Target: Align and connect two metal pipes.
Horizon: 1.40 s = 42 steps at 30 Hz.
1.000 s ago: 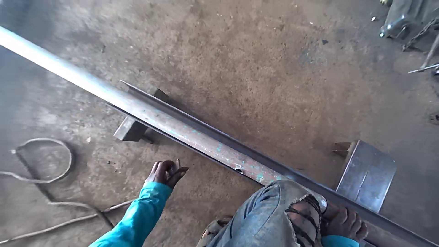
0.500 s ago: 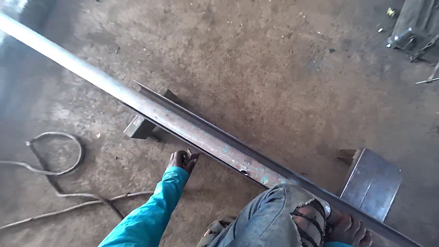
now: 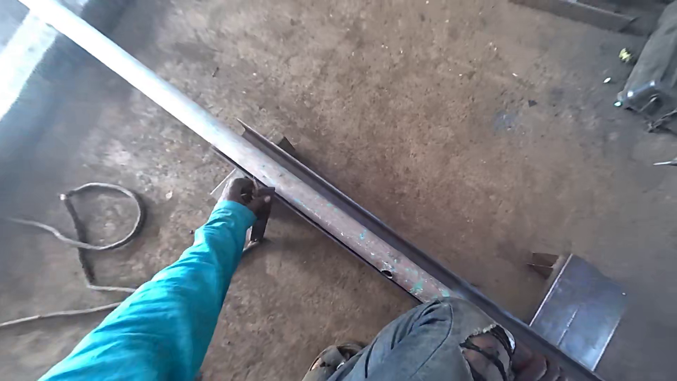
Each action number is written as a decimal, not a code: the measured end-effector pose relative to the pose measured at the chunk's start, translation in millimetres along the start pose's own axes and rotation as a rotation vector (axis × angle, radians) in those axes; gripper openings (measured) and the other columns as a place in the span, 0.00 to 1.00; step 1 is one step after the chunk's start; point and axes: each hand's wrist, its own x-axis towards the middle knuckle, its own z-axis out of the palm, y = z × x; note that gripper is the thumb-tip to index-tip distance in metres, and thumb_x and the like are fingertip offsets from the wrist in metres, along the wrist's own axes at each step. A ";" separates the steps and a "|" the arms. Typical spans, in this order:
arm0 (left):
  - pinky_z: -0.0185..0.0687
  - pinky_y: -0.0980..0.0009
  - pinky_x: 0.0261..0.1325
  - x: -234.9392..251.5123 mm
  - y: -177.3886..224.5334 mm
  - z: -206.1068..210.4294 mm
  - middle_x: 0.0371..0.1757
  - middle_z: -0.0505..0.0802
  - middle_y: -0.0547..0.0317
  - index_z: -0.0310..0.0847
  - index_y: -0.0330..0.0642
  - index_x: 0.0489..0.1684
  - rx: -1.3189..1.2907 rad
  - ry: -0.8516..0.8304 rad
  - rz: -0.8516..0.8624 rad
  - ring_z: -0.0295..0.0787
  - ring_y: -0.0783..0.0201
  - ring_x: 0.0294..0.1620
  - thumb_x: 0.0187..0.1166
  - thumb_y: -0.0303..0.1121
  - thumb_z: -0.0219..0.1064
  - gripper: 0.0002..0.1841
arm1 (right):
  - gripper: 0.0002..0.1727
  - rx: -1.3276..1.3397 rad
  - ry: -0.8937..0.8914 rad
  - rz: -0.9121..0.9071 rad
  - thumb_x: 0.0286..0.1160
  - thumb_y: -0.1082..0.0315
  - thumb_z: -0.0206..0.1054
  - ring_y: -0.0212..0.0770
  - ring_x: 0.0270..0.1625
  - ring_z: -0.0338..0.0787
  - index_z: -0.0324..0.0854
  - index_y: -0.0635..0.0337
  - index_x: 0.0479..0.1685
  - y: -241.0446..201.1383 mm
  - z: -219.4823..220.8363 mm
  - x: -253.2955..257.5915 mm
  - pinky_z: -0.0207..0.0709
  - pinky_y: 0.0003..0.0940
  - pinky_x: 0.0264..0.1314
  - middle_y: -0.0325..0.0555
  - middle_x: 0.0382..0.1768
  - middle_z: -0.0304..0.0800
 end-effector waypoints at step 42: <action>0.86 0.43 0.51 -55.2 88.0 152.5 0.47 0.93 0.52 0.90 0.52 0.53 0.692 -0.129 1.342 0.91 0.47 0.52 0.32 0.64 0.86 0.42 | 0.45 0.152 0.008 0.090 0.53 0.62 0.83 0.78 0.81 0.70 0.74 0.70 0.77 -10.7 -13.8 3.6 0.55 0.76 0.82 0.77 0.78 0.72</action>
